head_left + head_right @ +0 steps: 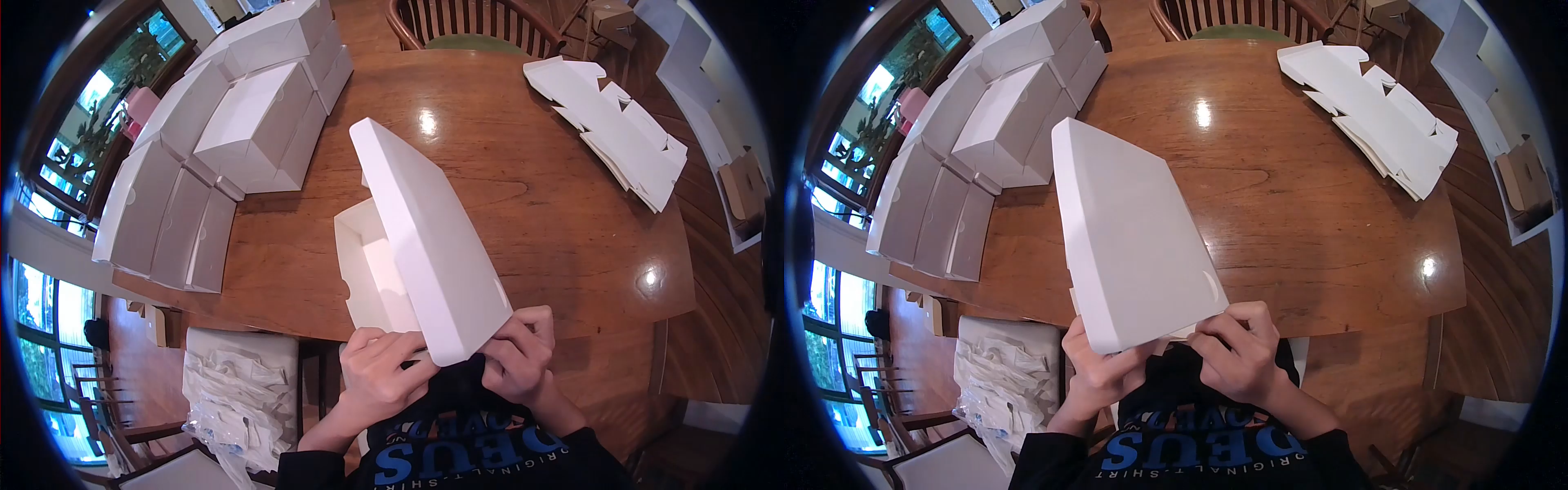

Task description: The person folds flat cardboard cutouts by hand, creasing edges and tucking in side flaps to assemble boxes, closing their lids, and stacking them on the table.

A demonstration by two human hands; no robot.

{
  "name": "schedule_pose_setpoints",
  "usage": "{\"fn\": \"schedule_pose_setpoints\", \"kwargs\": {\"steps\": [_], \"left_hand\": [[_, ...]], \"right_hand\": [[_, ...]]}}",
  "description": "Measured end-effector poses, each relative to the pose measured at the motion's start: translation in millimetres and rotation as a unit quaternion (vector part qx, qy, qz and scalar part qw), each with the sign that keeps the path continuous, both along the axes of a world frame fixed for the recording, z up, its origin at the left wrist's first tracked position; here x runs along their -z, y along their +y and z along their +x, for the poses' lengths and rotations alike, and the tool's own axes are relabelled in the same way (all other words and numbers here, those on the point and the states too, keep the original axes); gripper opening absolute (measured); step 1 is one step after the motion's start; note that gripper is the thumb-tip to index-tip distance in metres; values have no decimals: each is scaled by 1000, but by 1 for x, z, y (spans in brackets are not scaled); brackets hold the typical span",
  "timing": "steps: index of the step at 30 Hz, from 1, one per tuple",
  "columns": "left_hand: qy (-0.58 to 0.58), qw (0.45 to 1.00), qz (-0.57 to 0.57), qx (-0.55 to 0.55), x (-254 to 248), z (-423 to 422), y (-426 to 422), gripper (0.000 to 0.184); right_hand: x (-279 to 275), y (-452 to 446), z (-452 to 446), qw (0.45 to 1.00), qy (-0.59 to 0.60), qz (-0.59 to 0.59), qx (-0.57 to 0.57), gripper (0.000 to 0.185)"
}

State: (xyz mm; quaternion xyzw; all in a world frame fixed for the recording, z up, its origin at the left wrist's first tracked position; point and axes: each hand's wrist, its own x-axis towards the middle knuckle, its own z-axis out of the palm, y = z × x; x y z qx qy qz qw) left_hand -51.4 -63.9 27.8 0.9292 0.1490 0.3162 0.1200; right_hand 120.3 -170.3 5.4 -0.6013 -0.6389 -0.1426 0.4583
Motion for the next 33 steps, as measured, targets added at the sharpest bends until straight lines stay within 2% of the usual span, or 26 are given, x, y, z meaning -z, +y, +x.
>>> {"fn": "schedule_pose_setpoints", "kwargs": {"steps": [13,18,25,28,30,31,33], "left_hand": [[37,998,-8,41,-17,3,5,20],[41,999,-6,-6,-10,1,-1,20],[15,1000,2,2,-11,2,3,21],[49,997,-45,47,-26,0,10,18],[58,984,-144,93,-32,-2,17,14],[59,984,-144,91,-39,-2,20,14],[108,957,-227,144,-53,0,28,12]], "right_hand": [[2,-2,0,1000,7,-5,0,21],[1,-2,7,999,12,-1,-37,23],[2,-4,21,996,29,30,-77,27],[2,-7,22,997,18,9,-78,25],[-2,-6,18,999,14,-14,-51,24],[-5,-6,16,998,15,-15,-52,24],[-10,-6,12,999,-1,-33,-16,28]]}}
